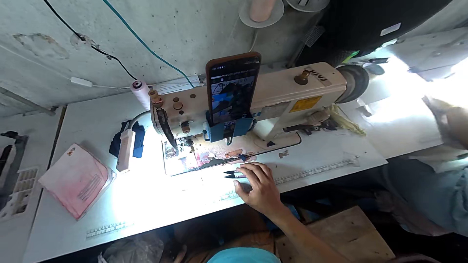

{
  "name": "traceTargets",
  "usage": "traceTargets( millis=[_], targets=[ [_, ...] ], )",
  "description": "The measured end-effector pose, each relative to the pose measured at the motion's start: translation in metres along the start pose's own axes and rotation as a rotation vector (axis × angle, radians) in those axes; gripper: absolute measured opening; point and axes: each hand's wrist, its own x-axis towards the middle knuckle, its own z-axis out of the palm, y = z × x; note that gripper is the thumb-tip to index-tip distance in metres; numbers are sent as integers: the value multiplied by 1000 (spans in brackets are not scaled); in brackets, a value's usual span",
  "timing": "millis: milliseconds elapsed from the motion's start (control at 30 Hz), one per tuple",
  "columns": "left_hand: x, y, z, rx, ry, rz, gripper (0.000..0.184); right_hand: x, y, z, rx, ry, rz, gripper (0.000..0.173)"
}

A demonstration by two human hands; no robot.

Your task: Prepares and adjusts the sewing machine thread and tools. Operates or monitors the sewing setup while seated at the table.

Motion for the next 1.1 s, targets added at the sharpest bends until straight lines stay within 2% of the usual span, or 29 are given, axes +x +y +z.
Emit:
traceTargets(
  millis=[133,200,267,333,400,533,733,800,967,1100],
  targets=[
    [-3,-6,-8,55,-93,-7,57,0,1,0,-4,-4,5,39],
    [3,-8,-8,69,-55,18,56,0,1,1,-1,-12,4,40],
    [9,-7,-5,31,20,47,62,0,2,0,-6,-19,3,40],
    [8,-8,1,-22,52,28,81,0,2,-1,-6,-34,9,41],
    [-2,-5,2,37,46,-9,88,0,1,-1,6,-37,14,41],
    [-11,-7,-9,56,-104,-36,57,0,1,-1,7,-28,24,40],
    [5,-5,-1,-114,-19,39,69,1,1,-1,-4,-50,28,40],
    [0,-4,0,-92,1,19,71,1,0,0,-4,-58,33,41],
    [-4,-6,-10,-5,-127,-36,54,2,0,0,-13,-69,39,41],
    [4,4,-7,-24,-81,-11,62,4,0,-1,-20,-79,41,38]
  ],
)
